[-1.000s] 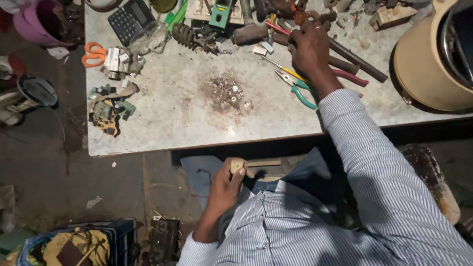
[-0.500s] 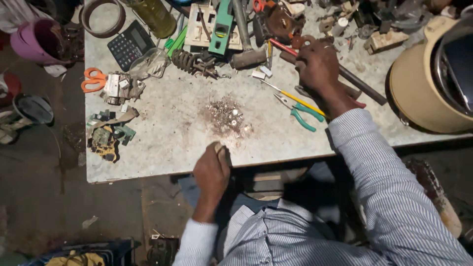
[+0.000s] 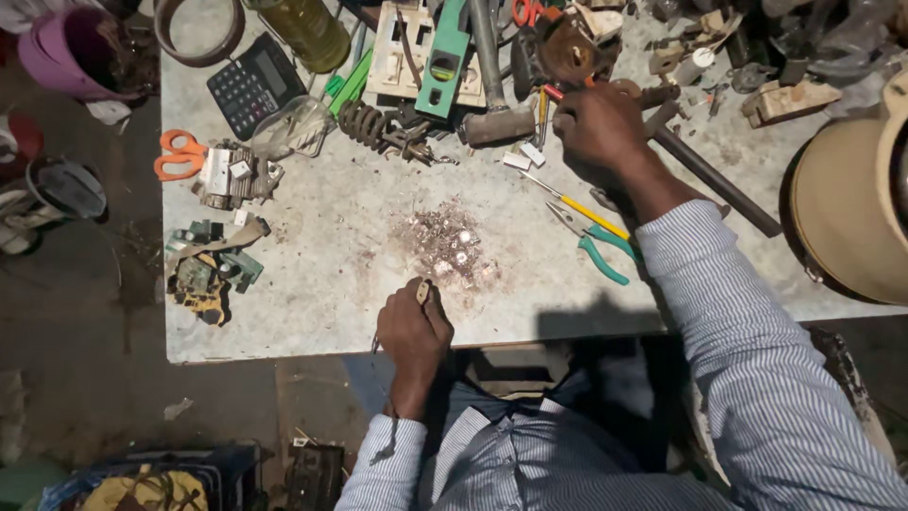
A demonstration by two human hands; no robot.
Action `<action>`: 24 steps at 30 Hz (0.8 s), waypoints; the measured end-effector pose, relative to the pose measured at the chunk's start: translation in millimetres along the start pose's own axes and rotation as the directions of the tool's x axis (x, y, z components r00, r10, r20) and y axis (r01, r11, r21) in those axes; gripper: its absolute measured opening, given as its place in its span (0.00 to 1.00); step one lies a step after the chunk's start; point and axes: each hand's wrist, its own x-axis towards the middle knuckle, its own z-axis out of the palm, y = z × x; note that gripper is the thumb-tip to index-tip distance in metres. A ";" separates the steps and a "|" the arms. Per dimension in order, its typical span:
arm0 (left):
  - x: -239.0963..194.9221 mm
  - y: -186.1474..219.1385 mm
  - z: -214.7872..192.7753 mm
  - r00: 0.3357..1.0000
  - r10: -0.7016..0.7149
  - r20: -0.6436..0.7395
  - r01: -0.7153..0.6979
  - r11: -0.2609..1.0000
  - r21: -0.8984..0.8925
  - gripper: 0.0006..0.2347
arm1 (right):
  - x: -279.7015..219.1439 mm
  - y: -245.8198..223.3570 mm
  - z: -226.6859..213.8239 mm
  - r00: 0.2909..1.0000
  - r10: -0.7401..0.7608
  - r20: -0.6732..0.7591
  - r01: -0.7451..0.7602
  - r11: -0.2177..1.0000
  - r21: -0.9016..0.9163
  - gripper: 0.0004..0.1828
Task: The person uses pliers and a screwdriver to disassemble and reassemble small electrical components on a cluttered workbench. They manipulate wires and plastic housings, occasionally wiping the surface with a cloth.
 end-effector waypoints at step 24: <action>-2.7 -0.6 -3.4 0.999 -0.037 -0.032 0.033 0.994 -0.102 0.09 | 13.6 -28.3 10.5 0.888 0.408 0.210 -0.406 0.912 -0.055 0.32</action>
